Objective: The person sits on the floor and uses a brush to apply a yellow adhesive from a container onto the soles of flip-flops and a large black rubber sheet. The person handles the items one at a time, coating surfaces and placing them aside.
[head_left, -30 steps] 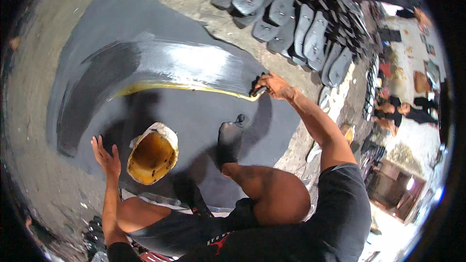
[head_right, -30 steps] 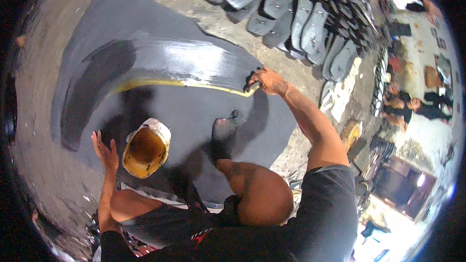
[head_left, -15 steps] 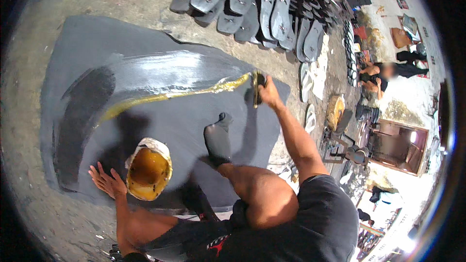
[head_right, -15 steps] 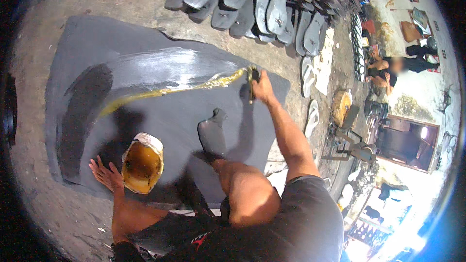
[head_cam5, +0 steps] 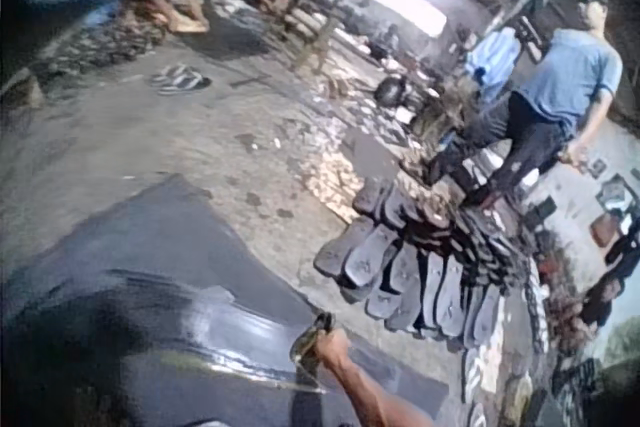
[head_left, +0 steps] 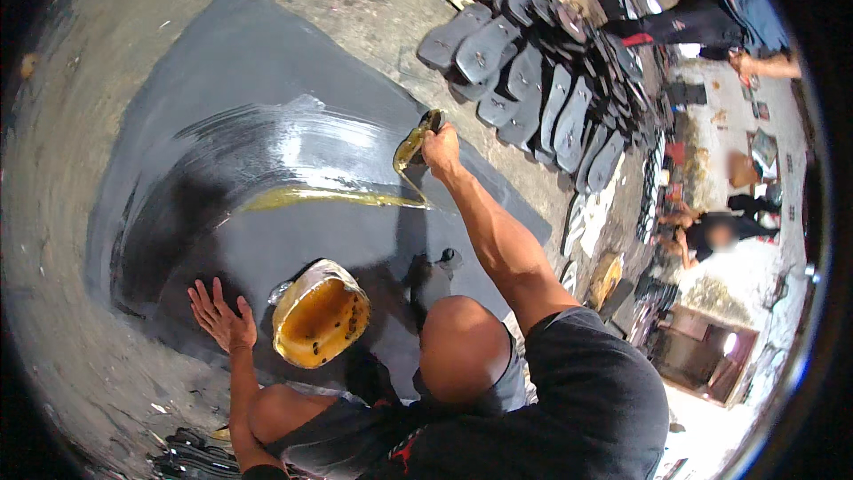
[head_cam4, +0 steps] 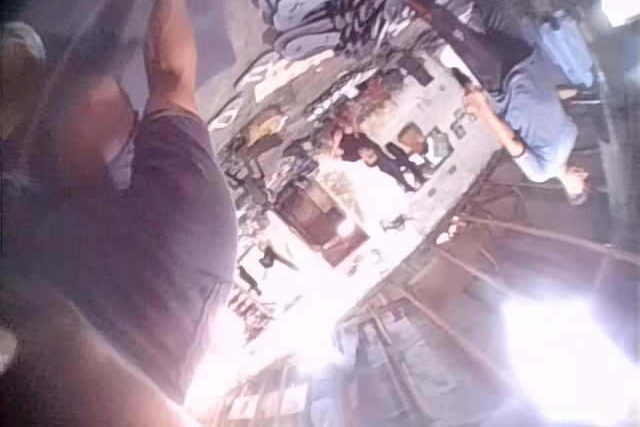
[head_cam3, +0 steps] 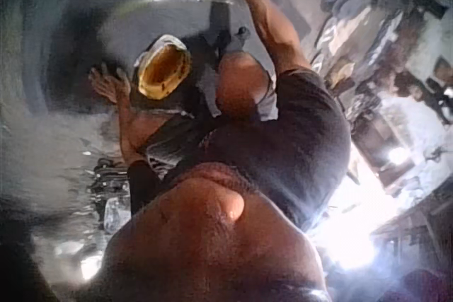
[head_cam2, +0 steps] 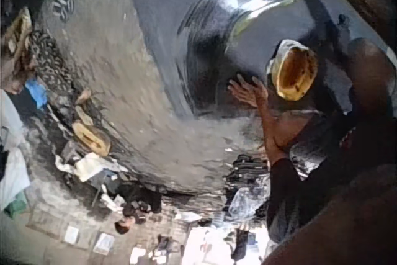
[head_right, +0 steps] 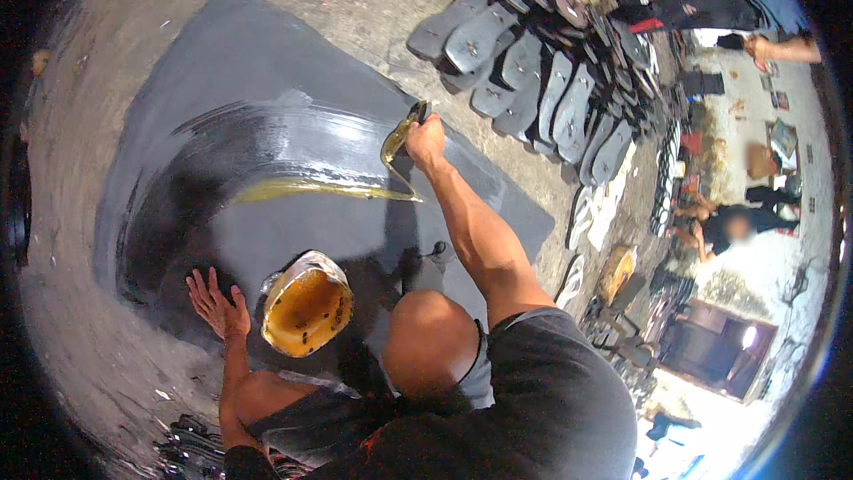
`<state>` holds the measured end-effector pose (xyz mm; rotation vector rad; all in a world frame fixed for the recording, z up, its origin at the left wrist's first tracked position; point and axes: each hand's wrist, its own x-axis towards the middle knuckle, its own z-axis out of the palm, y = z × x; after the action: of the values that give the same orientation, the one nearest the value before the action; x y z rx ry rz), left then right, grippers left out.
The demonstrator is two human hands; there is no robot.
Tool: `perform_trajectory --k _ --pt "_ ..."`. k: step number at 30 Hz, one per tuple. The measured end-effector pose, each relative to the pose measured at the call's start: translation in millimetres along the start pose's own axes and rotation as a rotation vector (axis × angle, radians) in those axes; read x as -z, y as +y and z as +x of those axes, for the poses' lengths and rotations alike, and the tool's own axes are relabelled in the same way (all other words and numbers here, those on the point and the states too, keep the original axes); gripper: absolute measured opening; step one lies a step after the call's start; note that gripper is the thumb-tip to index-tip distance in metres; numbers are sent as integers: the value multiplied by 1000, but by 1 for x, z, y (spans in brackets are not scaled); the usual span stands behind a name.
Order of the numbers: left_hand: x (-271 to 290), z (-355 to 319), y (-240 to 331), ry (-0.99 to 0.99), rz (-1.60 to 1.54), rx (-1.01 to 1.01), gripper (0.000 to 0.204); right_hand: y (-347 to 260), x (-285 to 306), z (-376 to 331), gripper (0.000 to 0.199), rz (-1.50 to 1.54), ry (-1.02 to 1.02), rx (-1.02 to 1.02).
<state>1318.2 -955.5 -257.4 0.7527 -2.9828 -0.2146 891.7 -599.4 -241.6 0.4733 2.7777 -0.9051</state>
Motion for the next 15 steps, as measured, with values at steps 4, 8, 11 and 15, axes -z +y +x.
perform_trajectory --k 4,8,11,15 --pt "5 2 2 -11 -25 15 69 -61 -36 17 34 -49 -50 -20" --pt "5 1 0 -20 -61 53 68 -106 -61 30 38 91 -217 61" --pt "8 -4 -4 -73 -65 72 65 -145 -106 32 35 -62 -109 226" --pt "4 2 -2 -74 -81 96 63 -260 -138 28 27 -24 -202 249"
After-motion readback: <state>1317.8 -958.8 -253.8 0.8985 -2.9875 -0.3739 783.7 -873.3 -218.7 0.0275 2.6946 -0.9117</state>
